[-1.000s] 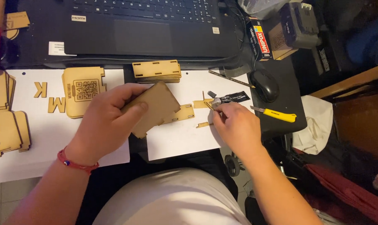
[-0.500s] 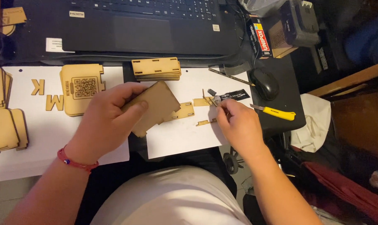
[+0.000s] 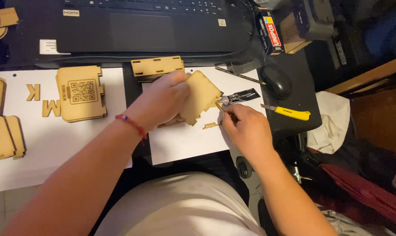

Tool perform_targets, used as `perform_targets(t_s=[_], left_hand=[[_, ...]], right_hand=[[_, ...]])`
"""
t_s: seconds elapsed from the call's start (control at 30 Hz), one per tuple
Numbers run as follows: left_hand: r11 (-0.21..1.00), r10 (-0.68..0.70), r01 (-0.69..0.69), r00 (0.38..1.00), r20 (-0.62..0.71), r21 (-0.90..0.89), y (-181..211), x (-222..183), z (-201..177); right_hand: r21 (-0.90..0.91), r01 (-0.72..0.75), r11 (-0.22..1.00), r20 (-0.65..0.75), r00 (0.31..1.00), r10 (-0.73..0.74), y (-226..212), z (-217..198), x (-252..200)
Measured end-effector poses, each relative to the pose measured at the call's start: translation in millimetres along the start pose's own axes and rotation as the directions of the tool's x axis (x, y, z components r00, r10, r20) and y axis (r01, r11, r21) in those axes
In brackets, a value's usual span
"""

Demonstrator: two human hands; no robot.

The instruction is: Assembling small laser-cut wooden boxes by fitting panels together and applying adhesive.

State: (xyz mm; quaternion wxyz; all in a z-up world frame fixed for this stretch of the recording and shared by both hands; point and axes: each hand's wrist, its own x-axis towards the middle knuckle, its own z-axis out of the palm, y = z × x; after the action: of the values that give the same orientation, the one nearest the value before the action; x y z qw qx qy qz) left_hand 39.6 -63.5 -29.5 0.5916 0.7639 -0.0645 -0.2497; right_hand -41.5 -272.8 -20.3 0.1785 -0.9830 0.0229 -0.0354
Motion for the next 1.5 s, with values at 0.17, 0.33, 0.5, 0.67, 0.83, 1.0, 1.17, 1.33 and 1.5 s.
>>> perform_targets(t_s=[0.17,0.33,0.5,0.67,0.83,1.0,1.17,1.33,1.5], left_hand=[[0.986,-0.152,0.154,0.988,0.032,-0.065,-3,27,20],[0.963,-0.249,0.251,0.968,0.039,-0.100,9,25,24],[0.942,-0.311,0.314,0.949,0.048,-0.118,20,19,24],[0.948,-0.286,0.287,0.958,0.025,-0.139,33,7,16],[0.950,-0.265,0.257,0.964,-0.020,-0.179,52,-18,2],[0.963,-0.241,0.233,0.969,-0.048,-0.135,55,-38,-9],[0.982,-0.184,0.179,0.979,-0.084,-0.064,43,-47,-12],[0.988,-0.151,0.148,0.985,-0.081,-0.045,34,-47,-10],[0.985,-0.165,0.160,0.984,-0.073,-0.069,42,-53,-6]], right_hand=[[-0.007,0.033,0.999,-0.019,0.999,-0.033,3,1,3],[-0.002,0.034,0.999,0.004,0.999,-0.034,6,1,2],[0.003,0.034,0.999,0.045,0.998,-0.034,5,-2,1],[0.096,-0.014,0.995,0.076,0.997,0.007,7,-11,-1],[0.212,-0.086,0.974,0.111,0.992,0.063,8,-20,-1],[0.386,-0.205,0.900,0.190,0.972,0.139,13,-16,0],[0.615,-0.172,0.769,0.180,0.981,0.075,24,-9,3],[0.757,-0.156,0.635,0.175,0.984,0.032,17,-28,6],[0.823,-0.087,0.561,0.120,0.993,-0.022,8,-56,10]])
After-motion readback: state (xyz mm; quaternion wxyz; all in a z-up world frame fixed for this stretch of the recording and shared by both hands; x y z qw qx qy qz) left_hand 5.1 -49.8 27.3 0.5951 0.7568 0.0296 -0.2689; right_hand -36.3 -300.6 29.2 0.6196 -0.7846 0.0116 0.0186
